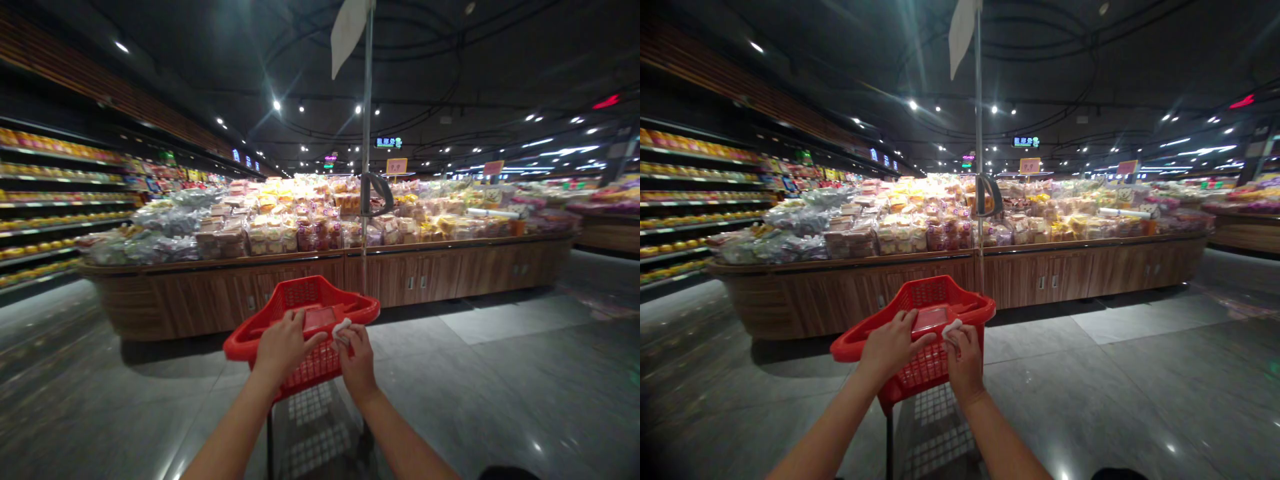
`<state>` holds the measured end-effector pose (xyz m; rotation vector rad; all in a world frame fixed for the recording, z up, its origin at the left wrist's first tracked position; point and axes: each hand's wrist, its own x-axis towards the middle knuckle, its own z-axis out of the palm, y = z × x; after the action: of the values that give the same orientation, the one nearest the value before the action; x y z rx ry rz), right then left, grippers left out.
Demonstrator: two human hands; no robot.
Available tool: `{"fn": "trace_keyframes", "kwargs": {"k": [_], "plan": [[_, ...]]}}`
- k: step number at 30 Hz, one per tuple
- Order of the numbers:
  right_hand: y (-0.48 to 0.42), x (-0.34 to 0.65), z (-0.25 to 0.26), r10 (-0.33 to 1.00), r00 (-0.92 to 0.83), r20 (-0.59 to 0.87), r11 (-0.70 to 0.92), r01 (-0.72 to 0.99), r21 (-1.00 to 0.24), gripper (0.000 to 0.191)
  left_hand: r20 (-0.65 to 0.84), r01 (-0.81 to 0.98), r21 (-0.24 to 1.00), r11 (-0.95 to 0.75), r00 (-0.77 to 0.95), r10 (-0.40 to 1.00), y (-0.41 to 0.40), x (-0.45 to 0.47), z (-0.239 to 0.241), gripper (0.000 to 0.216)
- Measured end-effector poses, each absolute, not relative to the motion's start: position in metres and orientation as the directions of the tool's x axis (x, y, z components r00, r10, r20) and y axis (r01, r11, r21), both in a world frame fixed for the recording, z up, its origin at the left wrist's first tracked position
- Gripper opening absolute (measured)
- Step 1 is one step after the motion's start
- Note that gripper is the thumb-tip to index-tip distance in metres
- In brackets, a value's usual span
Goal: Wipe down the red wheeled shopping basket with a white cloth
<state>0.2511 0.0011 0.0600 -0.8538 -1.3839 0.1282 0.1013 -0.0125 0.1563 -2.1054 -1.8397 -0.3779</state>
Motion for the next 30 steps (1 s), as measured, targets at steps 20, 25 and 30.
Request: {"fn": "trace_keyframes", "kwargs": {"k": [20,25,30], "plan": [[0.030,0.327,0.082,0.566,0.012,0.825,0.645,0.616,-0.451,0.024,0.414,0.978,-0.109,-0.176,0.206,0.887,-0.004,0.074,0.153,0.075],[0.035,0.328,0.122,0.796,-0.042,0.604,0.380,0.811,-0.444,0.018,0.421,0.980,-0.104,-0.167,0.196,0.886,-0.004,0.078,0.152,0.074],[0.045,0.287,0.157,0.908,-0.219,0.356,0.342,0.880,-0.331,0.018,0.413,0.985,-0.076,-0.155,0.173,0.894,-0.004,0.083,0.151,0.071]]}}
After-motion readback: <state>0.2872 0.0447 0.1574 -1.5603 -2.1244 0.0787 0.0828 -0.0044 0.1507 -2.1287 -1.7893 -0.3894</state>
